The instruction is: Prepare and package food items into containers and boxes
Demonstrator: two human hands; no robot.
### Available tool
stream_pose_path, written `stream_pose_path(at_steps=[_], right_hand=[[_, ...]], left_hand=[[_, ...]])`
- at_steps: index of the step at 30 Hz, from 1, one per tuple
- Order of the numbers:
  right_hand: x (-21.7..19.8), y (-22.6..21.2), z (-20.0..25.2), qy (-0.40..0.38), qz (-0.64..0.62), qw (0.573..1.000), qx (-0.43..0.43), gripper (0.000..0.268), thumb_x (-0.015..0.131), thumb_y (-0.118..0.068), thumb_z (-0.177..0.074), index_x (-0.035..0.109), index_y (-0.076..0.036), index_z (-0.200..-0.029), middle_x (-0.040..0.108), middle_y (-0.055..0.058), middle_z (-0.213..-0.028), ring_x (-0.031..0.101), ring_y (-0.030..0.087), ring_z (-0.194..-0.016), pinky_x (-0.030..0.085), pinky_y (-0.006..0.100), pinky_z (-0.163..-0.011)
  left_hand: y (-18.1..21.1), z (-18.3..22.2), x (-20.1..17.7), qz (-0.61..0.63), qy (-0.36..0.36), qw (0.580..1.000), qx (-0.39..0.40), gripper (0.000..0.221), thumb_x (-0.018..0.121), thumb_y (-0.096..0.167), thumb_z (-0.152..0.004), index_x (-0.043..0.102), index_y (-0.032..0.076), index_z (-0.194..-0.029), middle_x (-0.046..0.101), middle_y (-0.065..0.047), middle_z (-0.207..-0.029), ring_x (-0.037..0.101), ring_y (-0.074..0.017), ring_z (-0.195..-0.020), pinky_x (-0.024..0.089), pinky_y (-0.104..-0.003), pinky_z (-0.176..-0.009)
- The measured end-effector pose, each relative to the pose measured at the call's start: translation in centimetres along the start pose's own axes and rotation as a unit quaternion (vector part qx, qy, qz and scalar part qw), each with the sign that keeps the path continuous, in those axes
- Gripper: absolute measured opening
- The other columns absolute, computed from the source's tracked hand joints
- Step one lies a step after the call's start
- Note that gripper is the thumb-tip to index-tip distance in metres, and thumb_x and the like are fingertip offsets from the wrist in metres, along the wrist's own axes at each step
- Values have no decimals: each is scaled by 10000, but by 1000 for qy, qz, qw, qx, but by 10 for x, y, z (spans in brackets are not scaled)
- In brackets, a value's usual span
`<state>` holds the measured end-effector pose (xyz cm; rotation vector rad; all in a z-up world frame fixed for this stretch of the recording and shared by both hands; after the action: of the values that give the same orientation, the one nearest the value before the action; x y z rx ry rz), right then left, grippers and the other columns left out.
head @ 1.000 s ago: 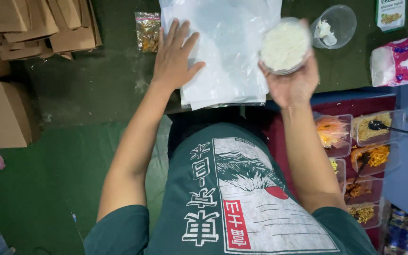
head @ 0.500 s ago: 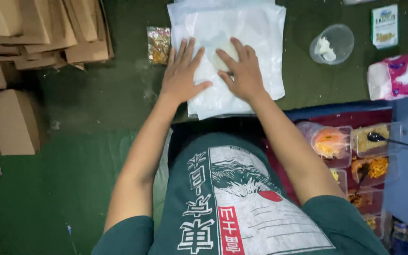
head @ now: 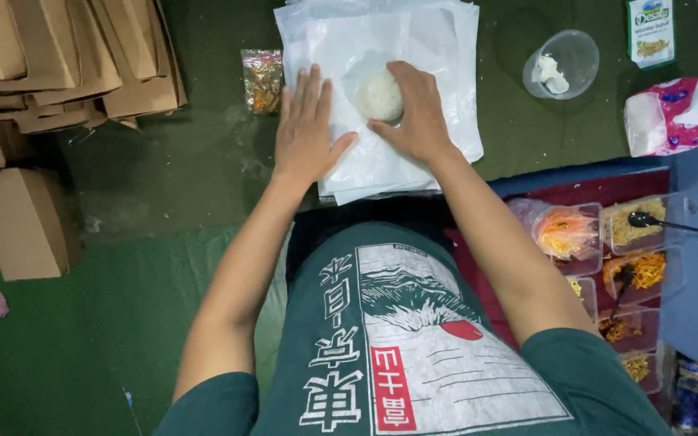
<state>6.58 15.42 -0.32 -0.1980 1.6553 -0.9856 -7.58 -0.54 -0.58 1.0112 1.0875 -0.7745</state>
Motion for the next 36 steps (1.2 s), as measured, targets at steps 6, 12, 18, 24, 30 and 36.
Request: stream_pose_path(at_steps=[6, 12, 18, 24, 30, 36], right_hand=[[4, 5, -3, 1, 26, 999, -19, 884, 884, -308, -839, 394, -16, -1515, 464, 205, -1529, 399, 426, -1367, 379, 534, -1130], [9, 12, -2, 18, 40, 998, -36, 917, 885, -338, -839, 380, -40, -1543, 468, 196, -1547, 438, 422, -1362, 376, 539, -1138], [8, 11, -1, 3, 29, 999, -31, 910, 867, -323, -849, 352, -86, -1561, 443, 191, -1560, 411, 416, -1370, 366, 528, -1141], [1, 6, 2, 49, -18, 998, -41, 853, 826, -437, -883, 396, -80, -1528, 447, 162, -1556, 399, 396, -1396, 346, 537, -1164], [-25, -3, 19, 150, -221, 963, 41, 816, 840, -250, -859, 308, -189, -1475, 422, 99, -1479, 503, 257, -1231, 412, 389, -964], [-47, 1, 39, 199, -320, 926, -38, 828, 823, -277, -954, 259, -250, -1560, 437, 120, -1347, 580, 259, -1198, 541, 365, -932]], left_hand=[[-3, -5, 37, 18, -4, 999, 31, 970, 588, 648, -1039, 144, 58, -1668, 30, -148, -1727, 33, -353, -1599, 106, -562, -1298], [-3, -4, 37, 49, 15, 998, 43, 940, 570, 623, -1033, 164, 57, -1664, 57, -162, -1726, 34, -364, -1597, 105, -579, -1287], [-2, -2, 35, 47, -14, 998, 34, 937, 521, 629, -1075, 60, 87, -1684, -49, -121, -1732, -50, -330, -1602, 49, -552, -1309], [-5, -4, 36, 59, -1, 998, 35, 929, 558, 616, -1051, 137, 68, -1672, 9, -147, -1728, -11, -358, -1596, 78, -586, -1291], [-1, -3, 27, 81, 10, 996, 18, 866, 660, 525, -1032, 260, 42, -1630, 97, -163, -1709, 37, -365, -1578, 124, -601, -1270], [6, 7, 27, 129, 90, 986, 59, 677, 721, 365, -1022, 435, 22, -1530, 335, -185, -1632, 222, -403, -1541, 198, -615, -1256]])
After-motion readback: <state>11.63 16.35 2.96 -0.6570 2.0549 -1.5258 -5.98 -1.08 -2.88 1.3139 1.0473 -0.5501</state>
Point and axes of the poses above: each hand's wrist, its own z-axis away from the middle knuckle, its own x-axis out of the palm, y = z × x, the point moved 3 cm from there along -z, towards the middle knuckle
